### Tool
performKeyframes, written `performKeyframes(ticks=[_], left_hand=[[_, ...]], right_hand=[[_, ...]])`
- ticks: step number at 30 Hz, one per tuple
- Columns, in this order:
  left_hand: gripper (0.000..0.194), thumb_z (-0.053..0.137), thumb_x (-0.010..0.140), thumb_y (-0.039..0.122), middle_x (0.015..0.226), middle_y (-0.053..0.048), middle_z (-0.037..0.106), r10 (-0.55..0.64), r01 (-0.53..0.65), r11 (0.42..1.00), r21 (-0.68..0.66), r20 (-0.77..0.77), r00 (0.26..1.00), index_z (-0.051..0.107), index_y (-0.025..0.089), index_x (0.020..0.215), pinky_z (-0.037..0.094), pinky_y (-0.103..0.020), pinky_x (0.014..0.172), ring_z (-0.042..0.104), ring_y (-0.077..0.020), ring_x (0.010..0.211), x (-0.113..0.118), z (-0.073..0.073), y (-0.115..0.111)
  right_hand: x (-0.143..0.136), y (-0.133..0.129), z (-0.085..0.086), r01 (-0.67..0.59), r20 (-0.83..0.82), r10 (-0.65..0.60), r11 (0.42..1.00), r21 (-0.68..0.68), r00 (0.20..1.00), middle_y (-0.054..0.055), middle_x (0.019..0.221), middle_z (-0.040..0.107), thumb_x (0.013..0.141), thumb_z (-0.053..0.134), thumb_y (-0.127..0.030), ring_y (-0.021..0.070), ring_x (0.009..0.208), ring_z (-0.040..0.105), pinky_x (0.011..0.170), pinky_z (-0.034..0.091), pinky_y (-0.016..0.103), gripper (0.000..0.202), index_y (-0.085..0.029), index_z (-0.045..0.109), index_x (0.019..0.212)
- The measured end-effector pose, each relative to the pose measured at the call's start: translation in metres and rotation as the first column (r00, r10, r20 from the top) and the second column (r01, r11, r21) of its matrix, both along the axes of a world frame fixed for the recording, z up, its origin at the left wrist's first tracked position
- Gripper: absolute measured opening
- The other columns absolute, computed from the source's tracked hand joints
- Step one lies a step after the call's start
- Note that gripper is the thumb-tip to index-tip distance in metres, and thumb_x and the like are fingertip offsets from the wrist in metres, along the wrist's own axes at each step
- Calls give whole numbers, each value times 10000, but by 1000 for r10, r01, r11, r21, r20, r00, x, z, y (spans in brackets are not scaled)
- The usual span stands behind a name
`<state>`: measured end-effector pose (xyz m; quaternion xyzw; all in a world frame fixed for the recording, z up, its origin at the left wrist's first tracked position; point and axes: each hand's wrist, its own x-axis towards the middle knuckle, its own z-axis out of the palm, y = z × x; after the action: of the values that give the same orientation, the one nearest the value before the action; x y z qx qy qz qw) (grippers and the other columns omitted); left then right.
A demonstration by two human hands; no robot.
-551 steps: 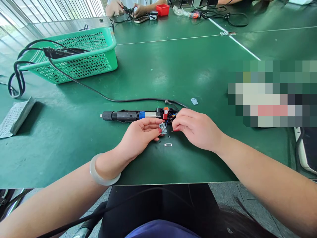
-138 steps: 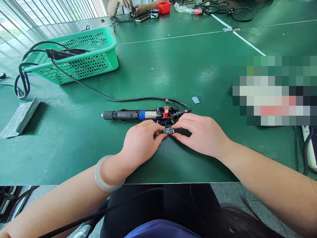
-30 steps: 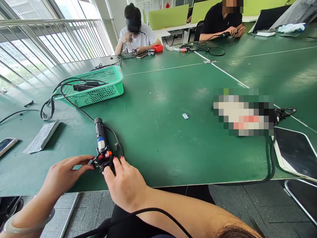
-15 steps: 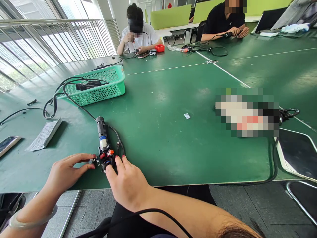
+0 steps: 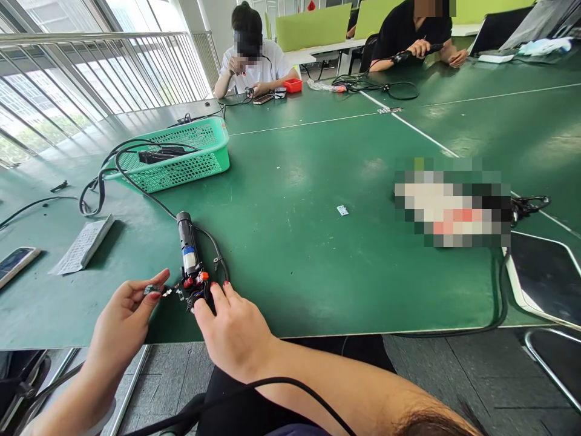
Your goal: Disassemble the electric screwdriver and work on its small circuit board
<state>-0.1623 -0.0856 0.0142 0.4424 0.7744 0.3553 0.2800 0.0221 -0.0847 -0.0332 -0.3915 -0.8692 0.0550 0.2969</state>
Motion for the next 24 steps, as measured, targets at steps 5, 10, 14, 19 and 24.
performKeyframes(ticks=[5, 10, 14, 19, 24], left_hand=[[450, 642, 786, 565, 1355, -136, 607, -3, 4, 999, -32, 25, 1000, 532, 200, 1024, 550, -305, 742, 677, -245, 1049, 8, 2, -3], [208, 569, 829, 370, 1319, -104, 639, -56, 57, 998, 5, -80, 995, 507, 215, 953, 547, -353, 838, 676, -248, 1073, 18, -11, -3], [152, 543, 800, 329, 1282, -66, 666, -39, 46, 999, 18, -295, 955, 528, 238, 921, 509, -380, 948, 671, -255, 1105, 32, -18, -1], [159, 550, 791, 340, 1228, -58, 698, -95, 106, 994, 12, -339, 936, 537, 251, 922, 520, -390, 915, 681, -270, 1084, 59, -18, 3], [119, 533, 830, 322, 1289, -86, 662, -199, 213, 977, 20, -276, 940, 511, 244, 917, 480, -399, 969, 635, -267, 1171, 107, -20, 10]], right_hand=[[4, 1, 4, -15, 12, 15, 999, -51, 1000, 203, 1265, 642, 991, 350, -244, 299, 1158, 640, 803, 605, 386, 305, -163, 612, 1125], [9, 2, 7, -7, -2, 7, 994, -109, 1000, 189, 1307, 621, 990, 345, -238, 308, 1166, 633, 795, 601, 372, 295, -165, 605, 1108], [18, 6, 12, -2, -4, 1, 976, -216, 1000, 188, 1371, 573, 991, 346, -233, 300, 1209, 605, 844, 579, 372, 290, -165, 602, 1110], [48, 19, 21, 16, -23, -24, 945, -328, 999, 161, 1370, 582, 997, 359, -253, 249, 1108, 661, 846, 549, 345, 284, -173, 625, 1058], [102, 37, 31, 2, -90, -43, 911, -412, 995, 56, 1175, 705, 962, 448, -214, 199, 926, 703, 769, 507, 294, 211, -215, 643, 1042]])
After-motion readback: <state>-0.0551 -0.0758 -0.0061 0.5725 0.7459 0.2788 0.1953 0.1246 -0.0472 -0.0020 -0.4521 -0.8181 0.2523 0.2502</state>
